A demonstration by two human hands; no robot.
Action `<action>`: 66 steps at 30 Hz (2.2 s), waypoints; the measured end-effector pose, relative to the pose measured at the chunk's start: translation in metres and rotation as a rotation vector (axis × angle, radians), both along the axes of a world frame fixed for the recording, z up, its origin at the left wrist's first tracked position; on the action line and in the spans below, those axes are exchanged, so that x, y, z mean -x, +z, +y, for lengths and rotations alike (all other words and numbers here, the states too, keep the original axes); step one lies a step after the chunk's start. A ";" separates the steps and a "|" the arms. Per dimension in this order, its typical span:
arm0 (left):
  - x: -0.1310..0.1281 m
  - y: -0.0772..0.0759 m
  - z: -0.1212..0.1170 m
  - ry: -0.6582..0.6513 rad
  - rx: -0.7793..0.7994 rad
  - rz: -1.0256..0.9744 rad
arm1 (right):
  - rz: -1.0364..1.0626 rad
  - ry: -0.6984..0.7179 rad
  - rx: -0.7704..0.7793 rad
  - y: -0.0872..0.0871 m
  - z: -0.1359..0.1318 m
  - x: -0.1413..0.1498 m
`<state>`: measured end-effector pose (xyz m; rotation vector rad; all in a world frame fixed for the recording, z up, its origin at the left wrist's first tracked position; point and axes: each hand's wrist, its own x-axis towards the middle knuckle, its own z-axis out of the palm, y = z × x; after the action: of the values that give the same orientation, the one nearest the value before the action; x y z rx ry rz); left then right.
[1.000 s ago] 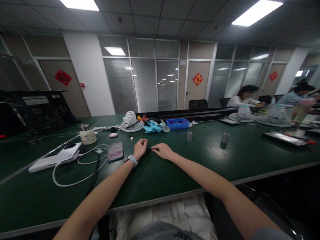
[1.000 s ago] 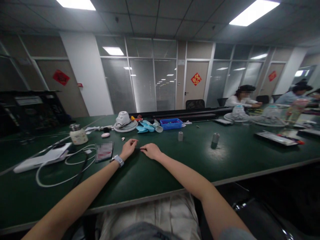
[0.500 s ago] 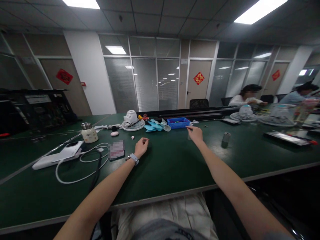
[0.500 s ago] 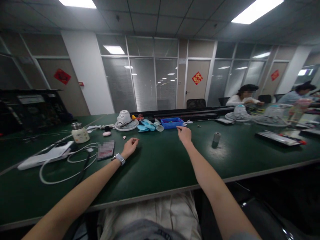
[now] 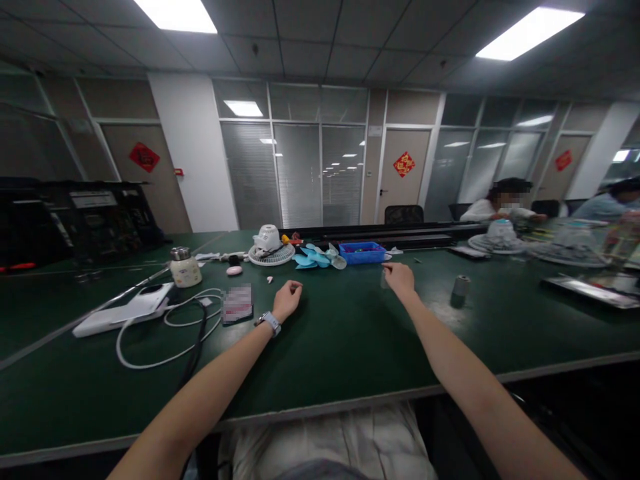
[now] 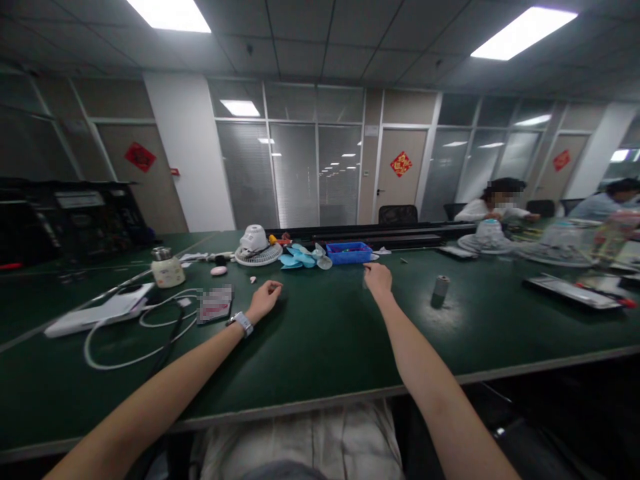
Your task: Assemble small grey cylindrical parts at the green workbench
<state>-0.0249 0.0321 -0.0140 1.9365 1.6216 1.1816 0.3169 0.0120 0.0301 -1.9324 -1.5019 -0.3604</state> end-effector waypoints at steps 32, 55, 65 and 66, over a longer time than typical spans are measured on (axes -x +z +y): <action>-0.016 0.019 -0.027 -0.221 -0.173 -0.031 | 0.658 0.518 0.143 -0.030 0.004 0.122; -0.001 0.017 -0.011 -0.117 -0.027 0.235 | 0.548 0.781 0.092 -0.049 -0.009 0.164; 0.001 0.007 -0.009 -0.171 -0.029 0.330 | 0.481 0.060 -0.034 -0.027 0.010 0.033; 0.001 0.007 -0.009 -0.166 -0.034 0.317 | 0.470 0.000 -0.008 -0.028 0.011 0.020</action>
<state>-0.0261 0.0233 -0.0069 2.3241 1.5547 0.8772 0.2969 0.0228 0.0021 -1.8466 -1.1863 0.0875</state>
